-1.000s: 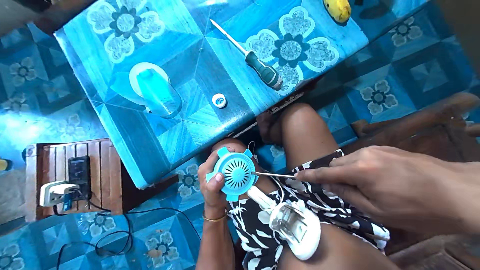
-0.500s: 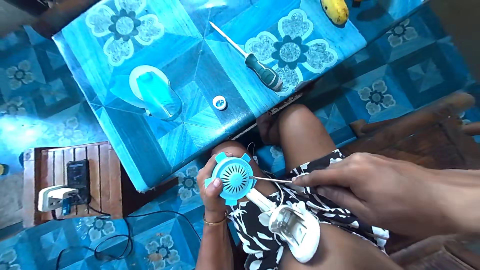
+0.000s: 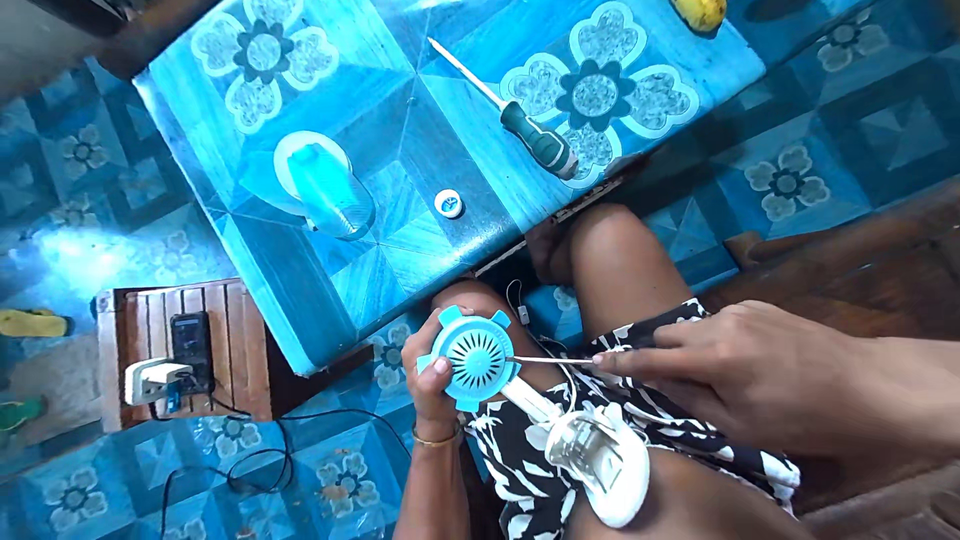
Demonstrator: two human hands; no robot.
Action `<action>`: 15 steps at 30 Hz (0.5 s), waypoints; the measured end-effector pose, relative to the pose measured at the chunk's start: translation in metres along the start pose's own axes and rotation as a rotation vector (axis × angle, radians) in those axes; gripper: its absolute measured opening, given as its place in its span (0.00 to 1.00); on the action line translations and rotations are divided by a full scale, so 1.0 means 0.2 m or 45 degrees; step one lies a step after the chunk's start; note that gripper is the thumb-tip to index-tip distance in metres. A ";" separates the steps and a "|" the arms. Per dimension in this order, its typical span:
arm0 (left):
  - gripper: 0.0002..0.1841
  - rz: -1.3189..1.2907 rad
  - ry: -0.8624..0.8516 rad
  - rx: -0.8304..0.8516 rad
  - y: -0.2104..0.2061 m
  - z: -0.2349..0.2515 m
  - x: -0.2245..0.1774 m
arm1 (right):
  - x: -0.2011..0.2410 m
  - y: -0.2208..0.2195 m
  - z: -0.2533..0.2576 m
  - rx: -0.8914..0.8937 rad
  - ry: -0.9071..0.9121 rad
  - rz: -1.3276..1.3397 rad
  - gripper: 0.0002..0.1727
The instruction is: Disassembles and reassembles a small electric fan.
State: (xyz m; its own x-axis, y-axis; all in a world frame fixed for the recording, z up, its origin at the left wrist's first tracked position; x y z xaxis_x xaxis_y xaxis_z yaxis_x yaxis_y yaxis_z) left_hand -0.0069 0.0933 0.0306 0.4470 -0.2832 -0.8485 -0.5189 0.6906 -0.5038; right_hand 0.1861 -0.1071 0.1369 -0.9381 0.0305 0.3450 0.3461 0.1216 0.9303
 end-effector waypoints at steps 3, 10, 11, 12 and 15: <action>0.20 -0.002 -0.035 0.022 0.01 0.01 0.00 | -0.04 -0.04 0.01 0.359 -0.202 0.521 0.21; 0.20 0.009 -0.028 0.026 0.02 0.00 -0.01 | -0.05 -0.07 0.01 0.281 -0.149 0.456 0.21; 0.20 0.012 -0.030 0.022 0.02 0.00 -0.01 | -0.04 -0.08 0.00 0.050 -0.034 0.239 0.23; 0.20 0.012 -0.029 0.021 0.01 0.01 -0.01 | -0.03 -0.08 0.00 -0.066 0.022 0.102 0.23; 0.19 0.051 -0.032 0.018 0.01 0.01 -0.01 | 0.01 -0.03 0.00 -0.118 0.067 -0.120 0.25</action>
State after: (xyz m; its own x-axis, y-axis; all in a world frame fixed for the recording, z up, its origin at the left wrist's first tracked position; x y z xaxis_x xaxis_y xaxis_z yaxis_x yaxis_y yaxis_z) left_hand -0.0082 0.0962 0.0324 0.4440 -0.2384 -0.8637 -0.5265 0.7105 -0.4668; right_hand 0.1811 -0.1074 0.1317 -0.9653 -0.0291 0.2595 0.2587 0.0291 0.9655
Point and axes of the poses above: each hand's wrist, its own z-axis towards the middle knuckle, its own y-axis out of the back of the hand, x = y × z, the point moved 4 cm from there along z, towards the middle knuckle, and after that the axes turned 15 degrees about -z, right-handed, at the moved point
